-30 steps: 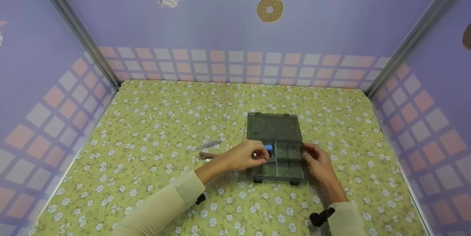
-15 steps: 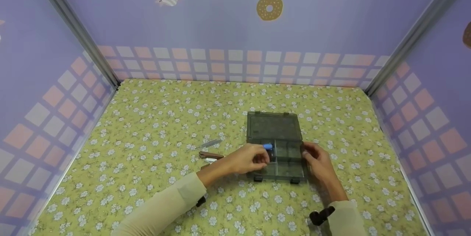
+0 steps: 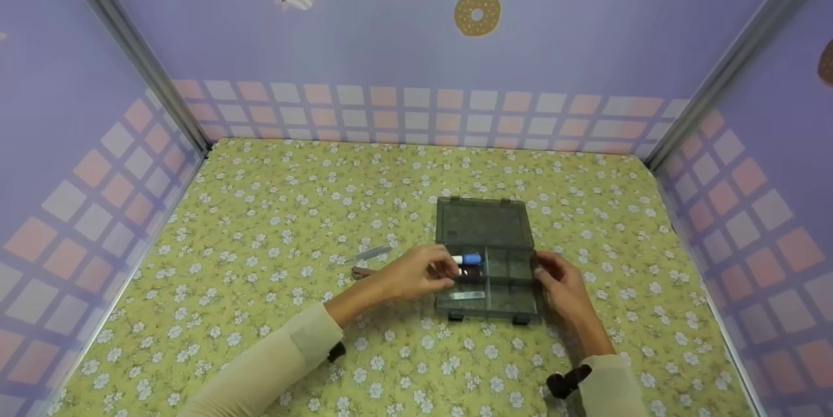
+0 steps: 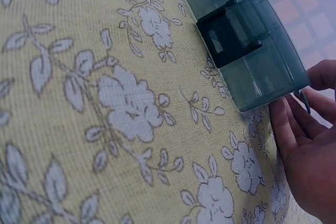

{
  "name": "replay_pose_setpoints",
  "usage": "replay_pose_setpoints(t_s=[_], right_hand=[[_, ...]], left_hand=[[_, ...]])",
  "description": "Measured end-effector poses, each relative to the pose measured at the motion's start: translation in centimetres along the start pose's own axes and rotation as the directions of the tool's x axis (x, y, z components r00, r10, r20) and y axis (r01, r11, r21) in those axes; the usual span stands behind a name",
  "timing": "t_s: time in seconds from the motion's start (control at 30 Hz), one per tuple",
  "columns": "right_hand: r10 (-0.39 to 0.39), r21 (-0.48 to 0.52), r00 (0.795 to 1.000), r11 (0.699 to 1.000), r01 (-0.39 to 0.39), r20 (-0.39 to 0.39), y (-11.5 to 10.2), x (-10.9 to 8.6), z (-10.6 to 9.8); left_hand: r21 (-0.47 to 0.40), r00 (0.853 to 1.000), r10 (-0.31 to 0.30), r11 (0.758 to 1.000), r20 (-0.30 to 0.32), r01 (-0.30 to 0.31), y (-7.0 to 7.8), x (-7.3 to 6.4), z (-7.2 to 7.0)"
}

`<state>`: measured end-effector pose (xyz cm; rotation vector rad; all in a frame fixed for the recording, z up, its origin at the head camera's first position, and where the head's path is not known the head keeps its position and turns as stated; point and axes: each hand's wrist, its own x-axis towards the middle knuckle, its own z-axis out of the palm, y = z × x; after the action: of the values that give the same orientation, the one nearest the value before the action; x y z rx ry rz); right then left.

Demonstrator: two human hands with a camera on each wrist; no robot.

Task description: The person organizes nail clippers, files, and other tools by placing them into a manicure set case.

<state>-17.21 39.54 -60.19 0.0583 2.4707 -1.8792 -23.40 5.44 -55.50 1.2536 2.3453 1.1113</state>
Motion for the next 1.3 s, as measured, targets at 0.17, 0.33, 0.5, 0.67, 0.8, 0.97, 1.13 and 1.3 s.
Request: replay_pose_setpoints(t_s=[0.17,0.33,0.5,0.67,0.8,0.97,1.13,1.3], right_hand=[[0.006,-0.003,1.000,1.000,-0.006,-0.009,0.0,0.1,0.0],[0.001,-0.010,1.000,1.000,-0.001,-0.011,0.1,0.1,0.0],[-0.009,-0.018,1.000,1.000,0.008,-0.014,0.2,0.1,0.0],[-0.011,-0.014,1.000,1.000,0.011,-0.015,0.1,0.1,0.0],[-0.007,0.002,1.000,1.000,0.007,-0.012,0.2,0.2,-0.1],[-0.003,0.010,1.000,1.000,0.003,-0.008,0.3,0.3,0.0],[0.014,-0.004,1.000,1.000,-0.014,-0.009,0.1,0.2,0.0],[0.031,-0.019,0.999,0.999,-0.031,-0.011,-0.1,0.1,0.0]], left_hand=[[-0.040,0.999,-0.032,0.999,-0.034,0.031,-1.0,-1.3,-1.9],[-0.010,0.996,-0.058,0.998,-0.062,0.057,-2.2,-2.4,-3.9],[0.035,0.992,-0.092,0.995,-0.087,0.095,-3.4,-3.5,-5.6],[0.044,0.986,-0.123,0.991,-0.110,0.129,-4.7,-4.8,-6.8],[0.035,0.979,-0.148,0.987,-0.139,0.154,-5.5,-5.8,-7.5],[0.028,0.970,-0.170,0.984,-0.176,0.177,-6.3,-6.9,-8.2],[0.010,0.954,-0.228,0.972,-0.197,0.234,-7.2,-7.3,-8.5],[0.006,0.946,-0.267,0.962,-0.184,0.272,-8.0,-7.6,-8.5]])
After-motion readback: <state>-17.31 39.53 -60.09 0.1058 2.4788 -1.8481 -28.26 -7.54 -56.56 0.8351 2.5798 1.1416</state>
